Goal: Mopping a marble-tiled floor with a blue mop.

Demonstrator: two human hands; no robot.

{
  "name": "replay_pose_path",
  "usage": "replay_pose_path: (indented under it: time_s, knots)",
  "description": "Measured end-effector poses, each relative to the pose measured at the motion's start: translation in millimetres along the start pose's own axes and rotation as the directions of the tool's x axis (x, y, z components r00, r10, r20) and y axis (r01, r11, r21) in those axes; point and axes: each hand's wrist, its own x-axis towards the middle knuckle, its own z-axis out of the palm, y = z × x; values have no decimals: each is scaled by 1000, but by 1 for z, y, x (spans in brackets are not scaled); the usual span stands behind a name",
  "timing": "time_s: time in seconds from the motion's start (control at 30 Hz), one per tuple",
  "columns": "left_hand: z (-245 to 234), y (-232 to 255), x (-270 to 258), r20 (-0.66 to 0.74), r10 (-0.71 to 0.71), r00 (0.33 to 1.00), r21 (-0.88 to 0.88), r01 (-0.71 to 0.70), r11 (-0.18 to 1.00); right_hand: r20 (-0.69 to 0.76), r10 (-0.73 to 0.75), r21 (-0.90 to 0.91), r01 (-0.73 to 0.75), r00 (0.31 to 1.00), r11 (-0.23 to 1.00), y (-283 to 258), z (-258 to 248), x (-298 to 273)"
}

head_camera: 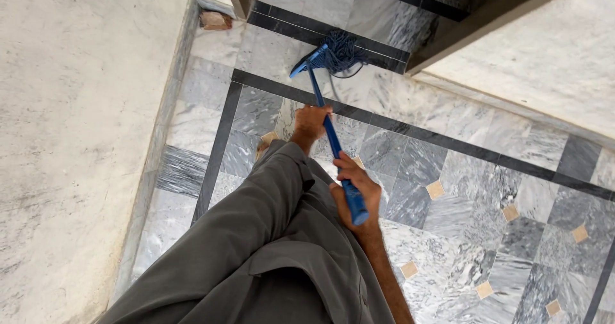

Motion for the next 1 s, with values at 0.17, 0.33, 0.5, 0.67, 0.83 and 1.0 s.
replay_pose_path:
  time_s: [0.17, 0.33, 0.5, 0.67, 0.83, 1.0]
  knots:
    - [-43, -42, -6, -181, -106, 978, -46, 99, 994, 186, -50, 40, 44, 981, 998, -12, 14, 50]
    - [-34, -73, 22, -181, -159, 971, -94, 144, 985, 119, 42, 304, -76, 992, 950, 37, 21, 58]
    - [13, -114, 51, -3, -80, 997, -158, 79, 984, -86, 351, 208, -327, 932, 922, 70, 34, 37]
    - [12, -140, 97, -6, 24, 1000, -291, -25, 957, -167, 401, 217, -363, 901, 906, 68, 59, 86]
    - [-54, -128, 164, 59, 52, 997, -254, -35, 967, -293, 357, 212, -304, 887, 929, 56, 78, 169]
    - [-86, -102, 220, -83, 94, 992, -203, -109, 973, -418, 315, 267, -216, 852, 939, 54, 81, 219]
